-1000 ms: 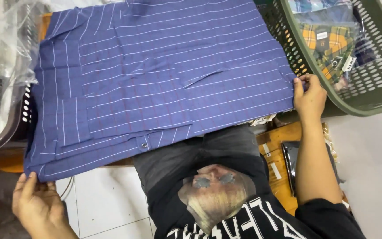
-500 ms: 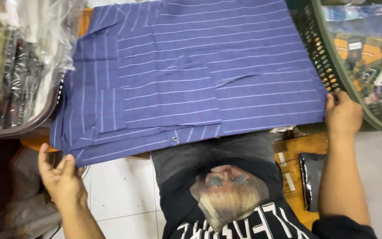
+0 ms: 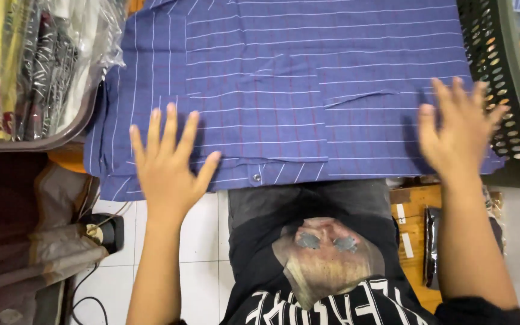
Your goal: Folding a blue striped shirt and placing it into a plastic packaging bag
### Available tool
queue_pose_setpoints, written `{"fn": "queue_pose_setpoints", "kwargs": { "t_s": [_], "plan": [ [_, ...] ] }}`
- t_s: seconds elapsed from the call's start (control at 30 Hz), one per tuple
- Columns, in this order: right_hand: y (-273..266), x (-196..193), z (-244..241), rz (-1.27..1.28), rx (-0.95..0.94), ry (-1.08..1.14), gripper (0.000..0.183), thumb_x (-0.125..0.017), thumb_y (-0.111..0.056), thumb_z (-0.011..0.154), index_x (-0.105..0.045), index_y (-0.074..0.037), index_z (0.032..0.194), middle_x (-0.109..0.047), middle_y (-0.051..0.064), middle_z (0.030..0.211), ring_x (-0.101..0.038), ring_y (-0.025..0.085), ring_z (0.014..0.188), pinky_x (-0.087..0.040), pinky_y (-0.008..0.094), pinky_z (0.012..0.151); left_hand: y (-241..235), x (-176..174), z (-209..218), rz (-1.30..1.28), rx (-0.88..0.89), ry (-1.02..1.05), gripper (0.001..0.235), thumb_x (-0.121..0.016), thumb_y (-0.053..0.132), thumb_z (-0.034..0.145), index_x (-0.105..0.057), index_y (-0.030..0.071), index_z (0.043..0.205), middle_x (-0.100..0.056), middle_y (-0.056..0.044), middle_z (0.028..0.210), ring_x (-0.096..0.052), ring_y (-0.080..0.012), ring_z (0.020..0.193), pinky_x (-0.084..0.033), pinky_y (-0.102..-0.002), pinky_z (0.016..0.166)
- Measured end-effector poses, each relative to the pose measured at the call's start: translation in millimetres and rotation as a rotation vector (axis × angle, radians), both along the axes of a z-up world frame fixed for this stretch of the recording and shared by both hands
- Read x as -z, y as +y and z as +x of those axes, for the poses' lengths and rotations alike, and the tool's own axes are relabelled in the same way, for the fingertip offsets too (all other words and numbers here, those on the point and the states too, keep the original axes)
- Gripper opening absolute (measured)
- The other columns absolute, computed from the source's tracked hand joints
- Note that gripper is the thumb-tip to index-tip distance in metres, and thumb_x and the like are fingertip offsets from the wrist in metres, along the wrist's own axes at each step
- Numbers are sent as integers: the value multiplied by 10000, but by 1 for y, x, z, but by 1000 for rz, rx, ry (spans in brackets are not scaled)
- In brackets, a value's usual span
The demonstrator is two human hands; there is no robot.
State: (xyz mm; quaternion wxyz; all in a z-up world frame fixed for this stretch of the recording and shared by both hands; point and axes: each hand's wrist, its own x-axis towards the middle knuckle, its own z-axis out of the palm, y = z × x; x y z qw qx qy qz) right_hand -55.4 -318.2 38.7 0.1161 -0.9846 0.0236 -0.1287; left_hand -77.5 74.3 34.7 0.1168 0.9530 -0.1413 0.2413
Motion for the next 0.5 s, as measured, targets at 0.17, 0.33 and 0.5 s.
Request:
{"fn": "queue_pose_setpoints", "kwargs": {
  "t_s": [0.17, 0.33, 0.5],
  "plan": [
    [-7, 7, 28, -7, 98, 384, 635, -151, -546, 813, -208, -238, 1365, -65, 114, 1435, 21, 346, 1290, 5, 627, 960, -11, 20, 16, 58, 2, 245, 628, -411, 570, 798, -354, 240, 1329, -223, -185, 1396, -191, -388, 1280, -103, -600, 983],
    [-24, 7, 35, 26, 115, 380, 660, -156, -562, 802, -210, -228, 1368, -67, 95, 1442, -3, 325, 1302, -1, 590, 984, -28, 20, 23, 61, -18, 252, 647, -420, 602, 779, -342, 266, 1326, -222, -164, 1398, -186, -366, 1285, -107, -578, 992],
    [-36, 9, 38, 49, 42, 280, 611, -296, -433, 844, -292, -110, 1362, -150, 215, 1417, -87, 430, 1267, -126, 511, 993, -34, 20, 20, 77, -73, 247, 648, -449, 606, 758, -356, 286, 1314, -201, -141, 1409, -162, -389, 1289, -147, -679, 905]
  ]
}}
